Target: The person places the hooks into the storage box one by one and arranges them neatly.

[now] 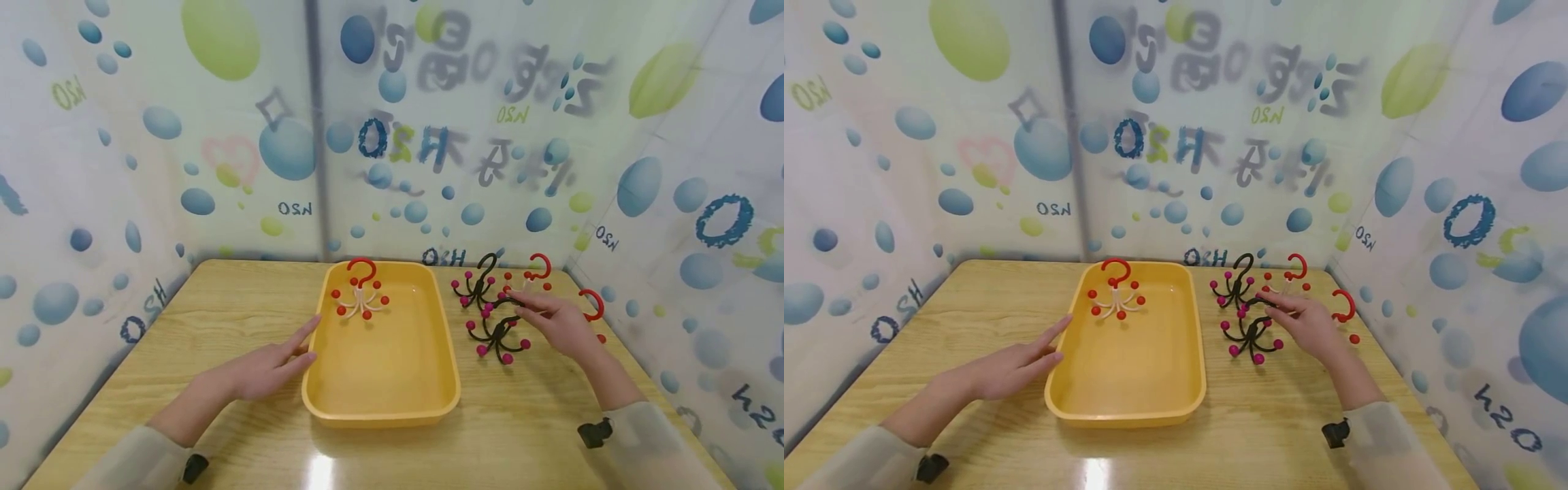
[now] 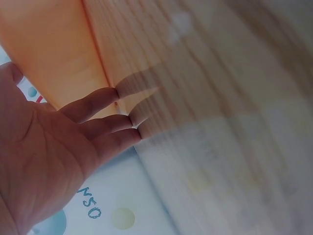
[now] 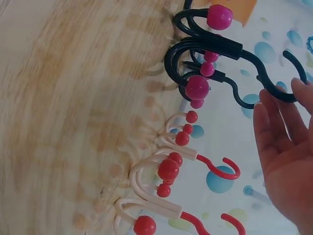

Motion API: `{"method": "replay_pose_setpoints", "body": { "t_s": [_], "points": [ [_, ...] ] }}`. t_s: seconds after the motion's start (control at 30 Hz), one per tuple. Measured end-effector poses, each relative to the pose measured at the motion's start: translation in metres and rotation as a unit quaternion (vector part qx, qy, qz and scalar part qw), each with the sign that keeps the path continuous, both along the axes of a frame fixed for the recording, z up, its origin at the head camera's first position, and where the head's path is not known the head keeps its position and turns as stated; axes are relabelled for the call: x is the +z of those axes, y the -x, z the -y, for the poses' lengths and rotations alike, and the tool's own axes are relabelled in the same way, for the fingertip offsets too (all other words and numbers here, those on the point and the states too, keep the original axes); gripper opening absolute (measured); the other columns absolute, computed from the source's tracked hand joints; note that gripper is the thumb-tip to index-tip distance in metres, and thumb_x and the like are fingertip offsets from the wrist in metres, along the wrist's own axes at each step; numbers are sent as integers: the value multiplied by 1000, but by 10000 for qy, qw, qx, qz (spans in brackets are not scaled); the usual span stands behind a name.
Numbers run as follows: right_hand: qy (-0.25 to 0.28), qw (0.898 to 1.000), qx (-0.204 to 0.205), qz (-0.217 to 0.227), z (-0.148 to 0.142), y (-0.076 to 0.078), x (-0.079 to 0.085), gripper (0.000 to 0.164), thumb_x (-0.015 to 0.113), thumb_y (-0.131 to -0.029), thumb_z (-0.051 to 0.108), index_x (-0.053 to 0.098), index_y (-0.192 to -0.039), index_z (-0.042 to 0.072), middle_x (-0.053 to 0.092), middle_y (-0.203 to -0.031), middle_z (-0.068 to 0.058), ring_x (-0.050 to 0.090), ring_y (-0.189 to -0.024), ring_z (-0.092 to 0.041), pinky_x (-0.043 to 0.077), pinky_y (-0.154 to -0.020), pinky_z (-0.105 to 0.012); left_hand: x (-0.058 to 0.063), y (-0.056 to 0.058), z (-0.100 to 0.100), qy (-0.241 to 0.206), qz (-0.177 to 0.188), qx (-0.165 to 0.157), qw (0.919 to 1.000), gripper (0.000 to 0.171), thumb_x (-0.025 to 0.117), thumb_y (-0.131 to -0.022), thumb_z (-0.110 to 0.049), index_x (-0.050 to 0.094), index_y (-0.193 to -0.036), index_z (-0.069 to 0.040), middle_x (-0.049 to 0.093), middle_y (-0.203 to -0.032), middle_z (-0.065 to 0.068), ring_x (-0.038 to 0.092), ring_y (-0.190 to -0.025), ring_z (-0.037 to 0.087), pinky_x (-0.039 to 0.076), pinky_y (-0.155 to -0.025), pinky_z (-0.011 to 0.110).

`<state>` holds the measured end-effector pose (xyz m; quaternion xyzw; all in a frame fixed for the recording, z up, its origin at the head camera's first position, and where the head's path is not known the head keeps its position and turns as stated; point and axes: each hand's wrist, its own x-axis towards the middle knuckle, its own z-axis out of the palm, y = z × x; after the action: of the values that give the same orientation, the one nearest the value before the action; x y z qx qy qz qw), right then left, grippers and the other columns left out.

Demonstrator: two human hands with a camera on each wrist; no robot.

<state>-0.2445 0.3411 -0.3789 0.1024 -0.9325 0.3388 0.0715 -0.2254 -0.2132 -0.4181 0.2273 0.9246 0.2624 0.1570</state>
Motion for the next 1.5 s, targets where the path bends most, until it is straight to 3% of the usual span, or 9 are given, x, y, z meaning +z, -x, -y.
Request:
{"method": "replay_pose_setpoints", "body": {
  "t_s": [0.13, 0.23, 0.4, 0.5, 0.9, 1.1, 1.17, 1.33, 1.5],
  "points": [
    [153, 9999, -45, -67, 1, 0, -4, 40, 68, -111, 20, 69, -151, 18, 68, -151, -19, 67, -137, -43, 56, -69, -20, -1, 0, 0, -16, -8, 5, 10000, 76, 38, -117, -59, 6, -179, -30, 62, -155, 28, 60, -143, 49, 41, -123, 70],
    [183, 9996, -69, -182, 0, 0, -8, 40, 67, -111, 18, 68, -151, 17, 73, -143, -17, 72, -130, -37, 60, -79, -17, 0, -1, 0, 5, 10, 21, 10000, 76, 38, -117, -59, 6, -179, -30, 62, -155, 28, 60, -143, 49, 41, -123, 70],
    [341, 9988, -70, -357, -3, 0, -13, 40, 69, -109, 11, 69, -149, 13, 75, -139, -17, 73, -107, 6, 60, -84, -14, 1, -1, 0, 22, 19, 27, 10000, 76, 39, -117, -59, 6, -179, -30, 63, -154, 27, 60, -143, 50, 40, -124, 70],
    [398, 9982, -46, -454, -3, 0, -15, 40, 69, -108, 8, 70, -148, 11, 74, -141, -18, 64, -99, 19, 60, -79, -14, 0, -1, 0, 17, 32, 40, 10000, 76, 39, -116, -60, 5, -179, -32, 63, -154, 27, 60, -144, 50, 40, -124, 70],
    [256, 9983, -57, -513, -3, 0, -17, 43, 70, -107, 9, 68, -150, 13, 78, -132, -19, 74, -98, 8, 60, -71, -16, -1, 0, 1, -15, 72, 42, 10000, 76, 39, -116, -60, 5, -179, -32, 62, -155, 27, 60, -143, 50, 40, -123, 71],
    [118, 9989, 53, -442, -3, -2, -14, 47, 67, -108, 6, 64, -154, 13, 80, -128, -19, 82, -109, -30, 62, -83, -15, -1, 0, 1, 13, 81, 44, 10000, 76, 38, -116, -60, 4, -179, -33, 62, -155, 27, 60, -144, 50, 40, -123, 71],
    [115, 9991, 70, -401, -3, -2, -14, 47, 67, -108, 6, 63, -155, 13, 81, -126, -19, 82, -108, -36, 64, -85, -20, -1, 0, 1, 21, 67, 44, 10000, 76, 39, -116, -60, 5, -179, -33, 62, -155, 27, 60, -144, 50, 40, -123, 71],
    [202, 9992, 84, -337, -2, -1, -14, 48, 67, -108, 6, 63, -156, 14, 81, -126, -19, 82, -108, -36, 67, -91, -38, -1, -1, 1, 11, 93, 61, 9999, 76, 39, -116, -60, 5, -179, -33, 62, -155, 27, 60, -144, 50, 40, -123, 71],
    [362, 9990, 7, -254, -2, -2, -15, 48, 67, -108, 6, 63, -155, 15, 78, -132, -21, 81, -112, -35, 66, -89, -30, -2, 0, 1, 32, 105, 77, 9999, 77, 38, -116, -62, 4, -179, -35, 62, -156, 27, 60, -144, 50, 40, -123, 71]
  ]
}}
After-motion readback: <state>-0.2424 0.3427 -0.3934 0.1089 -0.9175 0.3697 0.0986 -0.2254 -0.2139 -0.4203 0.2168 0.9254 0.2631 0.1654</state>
